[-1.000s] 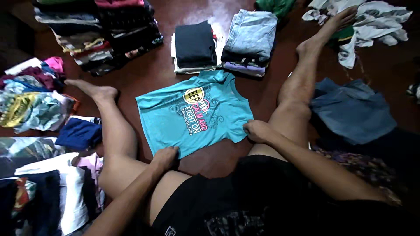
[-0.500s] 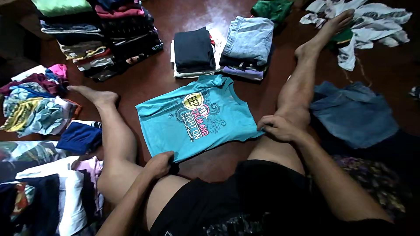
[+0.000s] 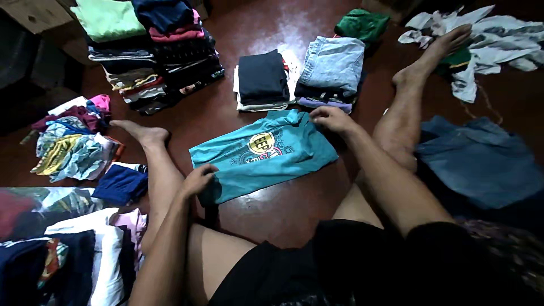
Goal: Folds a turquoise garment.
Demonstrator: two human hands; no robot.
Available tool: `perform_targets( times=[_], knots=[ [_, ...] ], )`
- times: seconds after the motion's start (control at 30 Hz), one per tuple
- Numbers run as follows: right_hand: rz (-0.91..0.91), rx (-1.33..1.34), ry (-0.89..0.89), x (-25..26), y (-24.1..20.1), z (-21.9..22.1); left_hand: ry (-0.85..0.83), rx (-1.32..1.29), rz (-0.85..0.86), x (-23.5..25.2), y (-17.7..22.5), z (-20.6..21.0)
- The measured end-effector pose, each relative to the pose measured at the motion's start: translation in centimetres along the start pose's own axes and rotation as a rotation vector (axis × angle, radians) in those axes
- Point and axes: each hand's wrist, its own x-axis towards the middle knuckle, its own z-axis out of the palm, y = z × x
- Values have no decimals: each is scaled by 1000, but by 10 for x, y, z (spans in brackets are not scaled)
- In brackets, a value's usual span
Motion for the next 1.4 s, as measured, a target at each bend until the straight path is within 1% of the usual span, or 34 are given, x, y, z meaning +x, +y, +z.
perform_targets(
  times=[0.07,0.1,0.13,0.2,0.23,0.27,0.3,0.37,0.4,0.47,0.5,0.57,0.63,0.67,0.7,0.73,0.77,0.8,0.83,0.87,0.9,0.93,0.97,1.0,1.03,1.07,1.1,1.13,1.17,1.2,1.27,1.33,1.4],
  knots=[
    [73,20,144,11,13,7,169,4,-75,16,-13,1],
    [105,-2,179,9,18,10,226,23,-111,21,-23,2],
    [128,-41,182,4,24,10,258,45,-146,22,-32,6],
    [169,-137,107,-13,40,6,243,95,-207,16,-42,19],
    [190,-176,67,-23,49,5,213,123,-244,8,-36,24],
    [204,-207,36,-32,56,5,170,140,-289,-1,-18,26],
    [212,-225,21,-39,61,7,122,139,-343,-10,10,25],
    [212,-250,22,-44,66,14,109,142,-402,-17,48,24],
    [194,-266,40,-42,66,19,146,156,-381,-16,47,28],
    [99,-328,75,-29,64,29,257,187,-339,-4,25,35],
    [27,-382,68,-21,61,33,285,203,-334,-3,26,36],
    [-130,-520,8,-9,50,44,216,230,-367,-14,53,26],
    [-303,-654,-81,3,44,55,98,166,-438,-26,84,16],
    [-362,-688,-134,9,41,59,71,124,-447,-28,87,12],
    [-404,-703,-192,16,39,59,138,89,-371,-28,67,16],
    [-430,-700,-241,21,37,59,284,73,-210,-26,31,27],
    [-429,-664,-281,26,34,56,480,20,-26,-17,-13,41],
    [-411,-600,-318,31,27,51,415,-105,-73,-17,-24,34],
    [-379,-535,-344,35,20,45,437,-209,-131,-18,-29,34],
    [-351,-477,-342,36,14,41,456,-286,-218,-24,-15,32],
    [-325,-409,-332,35,6,37,358,-406,-380,-36,21,17],
    [-302,-358,-323,35,0,34,387,-504,-486,-41,51,11],
    [-297,-327,-306,38,-6,33,459,-571,-530,-43,70,8],
    [-297,-316,-281,43,-11,34,511,-615,-539,-43,78,6],
    [-293,-325,-254,49,-16,36,530,-644,-530,-41,74,5],
    [-286,-360,-223,55,-18,41,525,-654,-514,-35,58,7],
    [-267,-415,-200,61,-16,48,533,-639,-473,-25,30,16],
    [-250,-479,-172,67,-11,56,612,-584,-399,-10,-5,32],
    [-236,-516,-141,71,-5,62,631,-559,-358,1,-29,40],
    [-227,-515,-100,73,-1,66,606,-546,-357,8,-41,42],
    [-173,-456,-12,67,7,64,550,-517,-403,12,-48,42],
    [-107,-429,42,50,16,48,487,-433,-445,10,-58,45],
    [-33,-434,58,24,30,28,411,-338,-506,4,-58,45]
  ],
)
